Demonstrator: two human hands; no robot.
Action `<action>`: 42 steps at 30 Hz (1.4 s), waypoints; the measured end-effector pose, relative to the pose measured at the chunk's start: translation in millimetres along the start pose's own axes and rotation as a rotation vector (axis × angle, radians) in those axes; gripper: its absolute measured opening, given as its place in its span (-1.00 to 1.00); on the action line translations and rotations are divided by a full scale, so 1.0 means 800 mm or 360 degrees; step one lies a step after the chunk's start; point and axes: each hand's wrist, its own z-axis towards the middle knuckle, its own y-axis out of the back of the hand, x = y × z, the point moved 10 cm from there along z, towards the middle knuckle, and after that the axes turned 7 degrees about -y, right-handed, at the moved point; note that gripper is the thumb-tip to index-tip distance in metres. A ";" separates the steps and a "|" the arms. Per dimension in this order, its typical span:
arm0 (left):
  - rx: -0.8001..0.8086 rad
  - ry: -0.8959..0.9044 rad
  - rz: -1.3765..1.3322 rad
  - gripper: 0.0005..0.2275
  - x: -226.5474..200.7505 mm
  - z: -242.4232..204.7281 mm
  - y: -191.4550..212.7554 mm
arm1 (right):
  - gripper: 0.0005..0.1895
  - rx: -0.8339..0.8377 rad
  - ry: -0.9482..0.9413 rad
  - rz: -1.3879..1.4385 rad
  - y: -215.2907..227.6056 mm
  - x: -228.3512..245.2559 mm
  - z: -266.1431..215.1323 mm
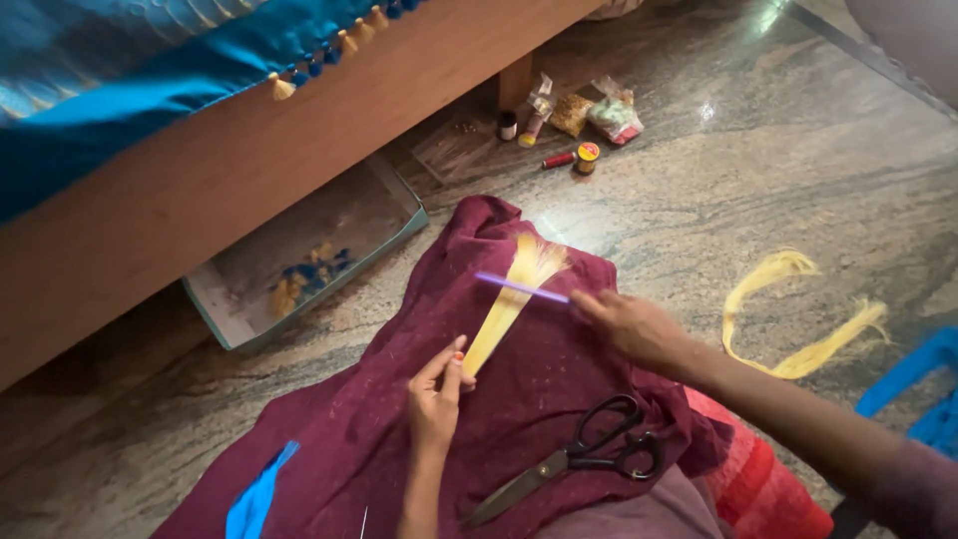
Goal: Creating decorative tassels on the edge of a saree by tying threads and adding embellishments.
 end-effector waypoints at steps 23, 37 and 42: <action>-0.0759 -0.0502 0.0966 -0.80 -0.009 -0.053 0.059 | -0.59 0.0184 -0.0470 0.0248 -0.004 0.031 -0.063; -0.0443 -0.0274 0.1884 -0.78 0.019 -0.045 0.037 | -0.47 -0.0028 0.0336 -0.0694 0.019 0.064 -0.066; -0.0378 -0.0222 0.1917 -0.77 0.043 -0.046 0.039 | -0.64 0.0135 -0.0416 -0.0082 0.026 0.036 -0.040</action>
